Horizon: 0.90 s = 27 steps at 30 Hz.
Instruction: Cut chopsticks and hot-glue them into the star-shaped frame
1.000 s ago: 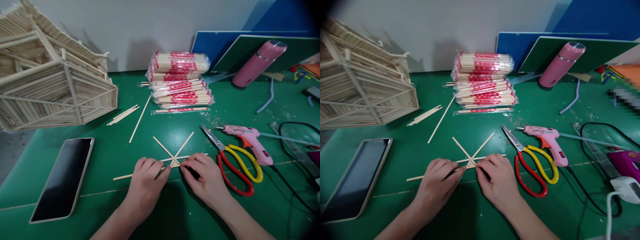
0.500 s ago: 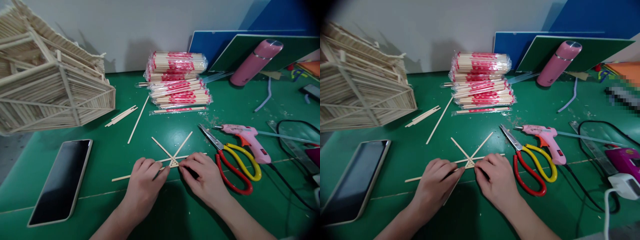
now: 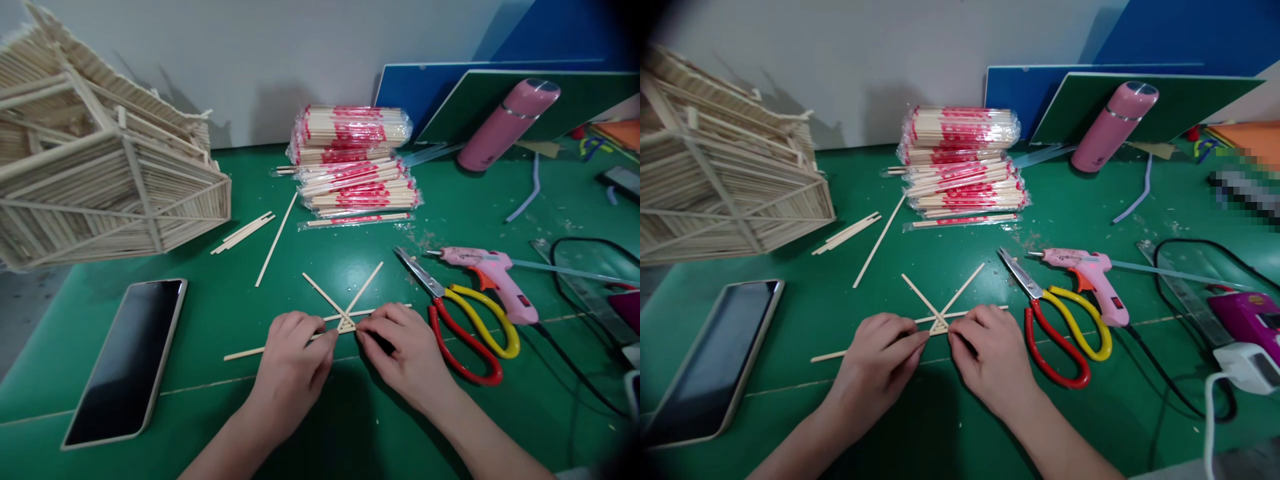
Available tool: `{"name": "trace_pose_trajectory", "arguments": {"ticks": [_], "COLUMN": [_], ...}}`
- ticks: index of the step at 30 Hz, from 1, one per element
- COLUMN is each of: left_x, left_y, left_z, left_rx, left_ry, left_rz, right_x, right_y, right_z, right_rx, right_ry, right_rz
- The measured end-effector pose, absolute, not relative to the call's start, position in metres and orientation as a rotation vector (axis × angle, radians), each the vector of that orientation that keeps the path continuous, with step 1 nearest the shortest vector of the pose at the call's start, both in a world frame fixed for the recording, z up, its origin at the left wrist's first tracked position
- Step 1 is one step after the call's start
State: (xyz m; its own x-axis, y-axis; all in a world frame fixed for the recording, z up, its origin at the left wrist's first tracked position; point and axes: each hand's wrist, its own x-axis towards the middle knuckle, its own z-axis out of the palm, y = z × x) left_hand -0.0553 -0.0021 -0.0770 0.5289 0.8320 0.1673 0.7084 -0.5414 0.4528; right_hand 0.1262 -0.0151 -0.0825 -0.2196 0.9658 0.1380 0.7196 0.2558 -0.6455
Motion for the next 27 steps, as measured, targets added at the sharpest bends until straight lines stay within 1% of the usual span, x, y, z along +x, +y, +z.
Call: {"name": "trace_pose_trajectory", "arguments": {"ticks": [14, 27], "left_x": [-0.047, -0.044], "left_y": [-0.001, -0.004], "left_z": [-0.078, -0.077], "left_rx": [2.332, 2.354], "left_ry": [1.380, 1.431], "left_rz": [0.646, 0.547], "right_x": [0.127, 0.127], "right_y": [-0.015, -0.015], "right_z": [-0.081, -0.082], "right_rx": [-1.526, -1.534], "right_ry": [-2.016, -2.029], "right_rz": [0.626, 0.599]}}
